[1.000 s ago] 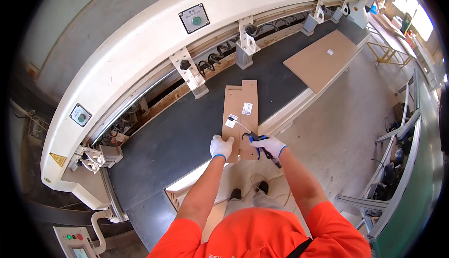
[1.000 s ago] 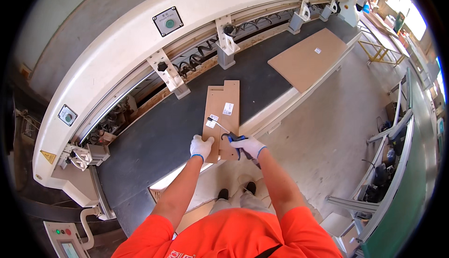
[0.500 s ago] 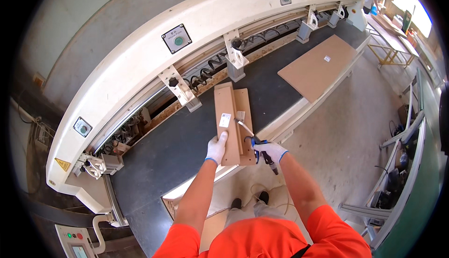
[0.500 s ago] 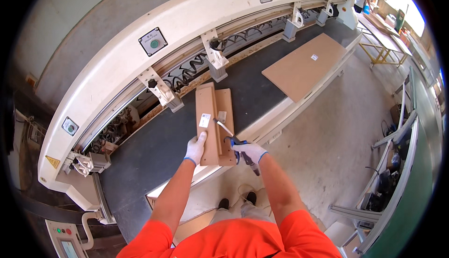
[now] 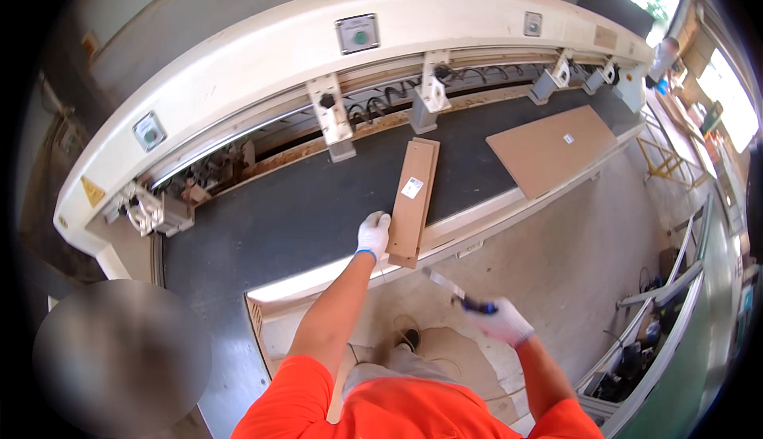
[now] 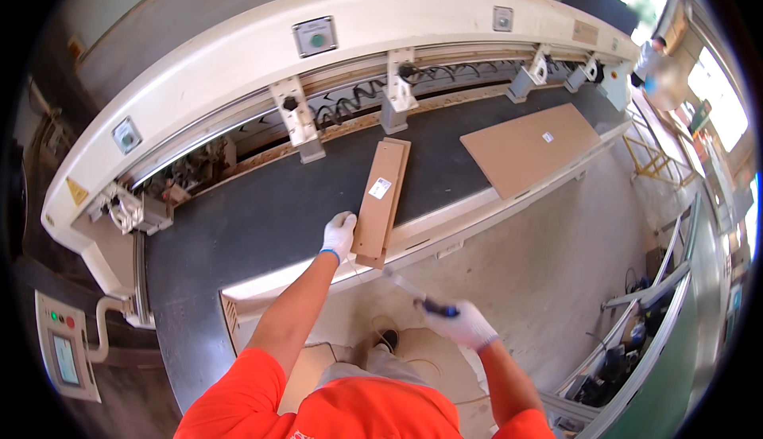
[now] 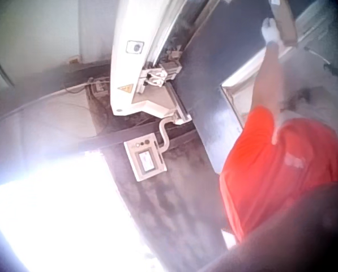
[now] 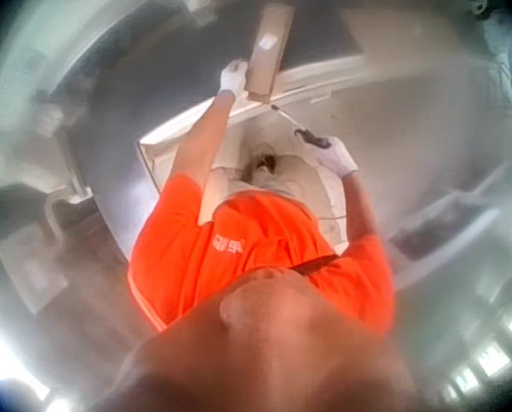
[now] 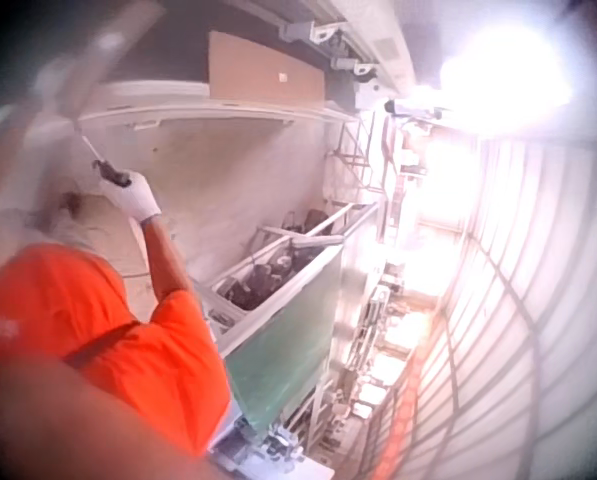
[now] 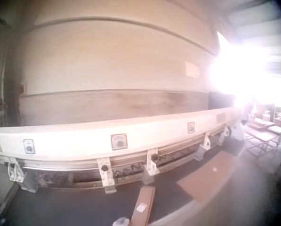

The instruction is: The person processes wooden boards using a large industrial edge-banding machine. They place a board into the machine, blow off dust using an air nozzle, and then stack the finished pieces on a nearby table.

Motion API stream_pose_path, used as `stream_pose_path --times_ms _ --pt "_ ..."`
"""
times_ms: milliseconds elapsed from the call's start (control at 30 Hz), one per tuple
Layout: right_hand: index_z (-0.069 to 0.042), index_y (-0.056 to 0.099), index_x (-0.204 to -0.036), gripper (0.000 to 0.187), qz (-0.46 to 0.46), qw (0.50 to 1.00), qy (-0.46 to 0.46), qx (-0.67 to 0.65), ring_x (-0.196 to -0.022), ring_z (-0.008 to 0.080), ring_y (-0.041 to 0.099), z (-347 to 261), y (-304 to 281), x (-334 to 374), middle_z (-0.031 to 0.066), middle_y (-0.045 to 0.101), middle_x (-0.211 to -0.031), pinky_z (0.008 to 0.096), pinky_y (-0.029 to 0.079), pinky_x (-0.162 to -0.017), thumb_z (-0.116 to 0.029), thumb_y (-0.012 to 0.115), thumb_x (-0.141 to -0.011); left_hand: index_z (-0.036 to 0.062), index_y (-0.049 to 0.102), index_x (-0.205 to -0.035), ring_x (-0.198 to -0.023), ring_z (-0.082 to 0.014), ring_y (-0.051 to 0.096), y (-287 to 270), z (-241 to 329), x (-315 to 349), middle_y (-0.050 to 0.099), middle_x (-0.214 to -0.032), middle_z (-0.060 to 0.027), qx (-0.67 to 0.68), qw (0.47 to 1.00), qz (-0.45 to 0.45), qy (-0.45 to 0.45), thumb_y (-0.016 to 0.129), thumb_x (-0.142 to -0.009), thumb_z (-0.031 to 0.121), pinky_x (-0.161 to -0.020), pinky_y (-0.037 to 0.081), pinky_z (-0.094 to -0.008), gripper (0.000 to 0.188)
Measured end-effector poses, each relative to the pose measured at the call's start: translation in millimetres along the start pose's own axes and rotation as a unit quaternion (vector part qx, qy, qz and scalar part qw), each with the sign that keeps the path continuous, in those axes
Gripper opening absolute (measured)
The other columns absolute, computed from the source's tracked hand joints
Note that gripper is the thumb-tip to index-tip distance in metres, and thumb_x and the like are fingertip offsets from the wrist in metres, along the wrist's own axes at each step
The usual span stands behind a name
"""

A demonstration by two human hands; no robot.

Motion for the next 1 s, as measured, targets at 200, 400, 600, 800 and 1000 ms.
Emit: stream_pose_path --times_ms 200,400,600,800,1000 --pt "-0.005 0.079 -0.099 0.032 -0.287 0.955 -0.023 0.077 -0.069 0.0119 0.063 -30 39 107 0.0036 0.067 -0.072 0.0319 0.051 -0.064 -0.035 0.082 -0.087 -0.0004 0.073 -0.123 -0.086 -0.0119 0.064 -150 -67 116 0.074 -0.099 -0.0044 0.15 0.972 0.034 -0.179 0.069 -0.1 0.028 -0.081 0.053 -0.0293 0.037" --pt "-0.005 0.079 -0.098 0.032 -0.322 0.863 -0.202 0.333 -0.07 0.0122 0.063 -80 151 107 0.0049 0.066 -0.071 0.0318 0.05 -0.065 -0.033 0.085 -0.085 -0.0007 0.074 -0.118 -0.086 -0.0159 0.065 -312 -65 351 0.074 -0.096 -0.0072 0.114 0.955 0.135 -0.237 0.064 -0.102 0.045 -0.081 0.055 -0.0346 0.049" --pt "0.002 0.072 -0.088 0.017 -0.381 0.812 -0.255 0.361 -0.065 0.0097 0.06 -101 283 193 0.0032 0.064 -0.069 0.0296 0.048 -0.061 -0.014 0.077 -0.082 0.0015 0.071 -0.102 -0.079 -0.0104 0.06 -418 -83 628 0.068 -0.084 -0.001 0.242 0.848 0.423 -0.21 0.066 -0.101 0.036 -0.075 0.051 -0.0292 0.035" --pt "0.002 0.072 -0.093 0.019 -0.488 0.723 -0.312 0.376 -0.068 0.0096 0.06 -34 456 299 0.002 0.067 -0.077 0.028 0.048 -0.064 -0.013 0.076 -0.082 -0.0009 0.072 -0.113 -0.09 -0.013 0.068 -441 -138 924 0.073 -0.097 -0.0052 0.127 0.676 0.697 -0.2 0.072 -0.099 0.024 -0.085 0.055 -0.0293 0.029" --pt "0.001 0.074 -0.101 0.028 -0.556 0.646 -0.264 0.451 -0.064 0.0069 0.057 22 545 367 -0.0002 0.068 -0.076 0.025 0.045 -0.059 -0.018 0.081 -0.081 -0.0017 0.065 -0.127 -0.104 -0.0263 0.067 -383 -199 1284 0.07 -0.114 -0.0171 -0.05 0.25 0.914 -0.315 0.081 -0.09 0.031 -0.095 0.055 -0.0381 0.052"
Point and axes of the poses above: each hand's wrist, its own x-axis away from the middle knuckle, its own y-axis out of the palm, z = x × y, the point moved 7 cm from there along -x, towards the middle knuckle
